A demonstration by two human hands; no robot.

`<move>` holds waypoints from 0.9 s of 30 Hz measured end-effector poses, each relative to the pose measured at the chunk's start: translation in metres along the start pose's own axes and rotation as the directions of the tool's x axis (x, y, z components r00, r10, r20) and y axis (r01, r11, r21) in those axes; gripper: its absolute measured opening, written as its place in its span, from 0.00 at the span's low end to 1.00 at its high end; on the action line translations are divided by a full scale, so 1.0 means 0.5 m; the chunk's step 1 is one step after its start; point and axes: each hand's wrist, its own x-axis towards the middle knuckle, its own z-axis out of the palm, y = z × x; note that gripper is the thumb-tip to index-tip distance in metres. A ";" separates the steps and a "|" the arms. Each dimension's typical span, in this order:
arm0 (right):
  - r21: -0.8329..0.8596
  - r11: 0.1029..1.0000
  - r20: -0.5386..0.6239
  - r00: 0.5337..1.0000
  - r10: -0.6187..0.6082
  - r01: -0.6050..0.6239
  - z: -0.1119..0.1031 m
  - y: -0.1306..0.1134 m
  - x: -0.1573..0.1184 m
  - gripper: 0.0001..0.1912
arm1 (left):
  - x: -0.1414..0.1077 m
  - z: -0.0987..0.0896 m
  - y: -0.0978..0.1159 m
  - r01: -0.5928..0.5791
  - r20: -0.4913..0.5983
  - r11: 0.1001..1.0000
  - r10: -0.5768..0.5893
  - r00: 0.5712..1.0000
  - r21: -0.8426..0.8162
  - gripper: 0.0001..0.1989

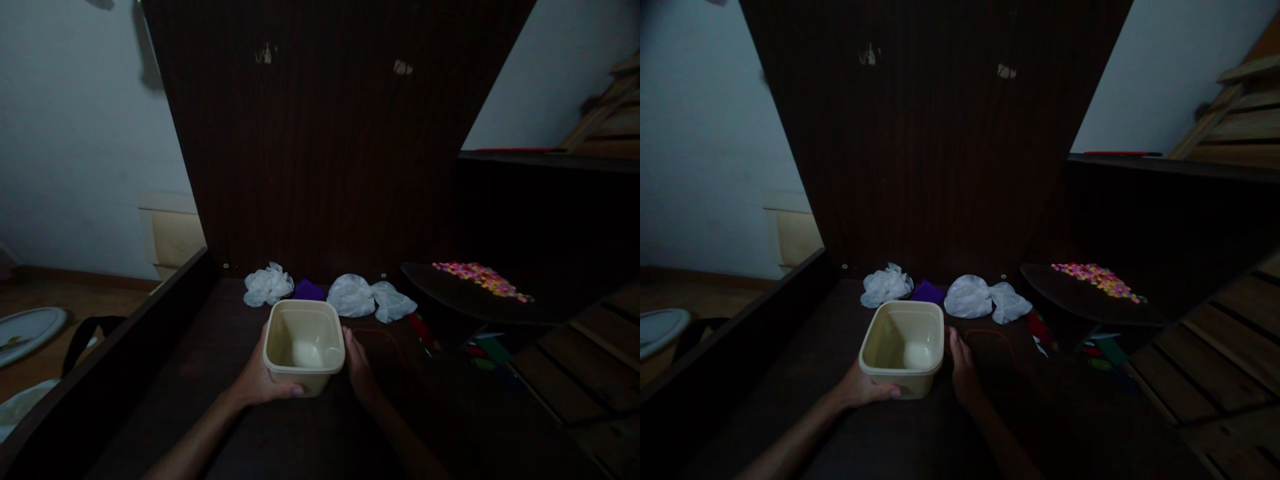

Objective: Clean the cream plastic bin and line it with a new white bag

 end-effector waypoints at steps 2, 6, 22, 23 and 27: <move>0.002 1.000 -0.008 1.000 -0.001 0.002 0.001 -0.001 -0.001 0.38 | 0.001 -0.001 0.001 -0.015 0.010 1.000 0.015 1.000 -0.006 0.61; -0.002 1.000 -0.007 1.000 -0.014 0.014 0.005 -0.007 -0.004 0.39 | 0.001 -0.001 0.002 -0.003 0.013 1.000 0.002 1.000 0.027 0.62; -0.078 0.996 -0.020 0.999 -0.034 0.032 0.009 -0.004 -0.008 0.38 | -0.011 -0.003 -0.006 -0.007 -0.010 0.990 0.008 1.000 0.144 0.57; -0.084 0.996 -0.020 0.999 -0.034 0.032 0.009 -0.003 -0.007 0.39 | -0.010 -0.003 -0.007 -0.014 -0.019 0.989 0.017 1.000 0.150 0.57; -0.108 0.993 -0.022 0.999 -0.042 0.040 0.008 -0.003 -0.006 0.40 | -0.009 -0.003 -0.012 -0.035 -0.048 0.987 0.043 0.998 0.158 0.58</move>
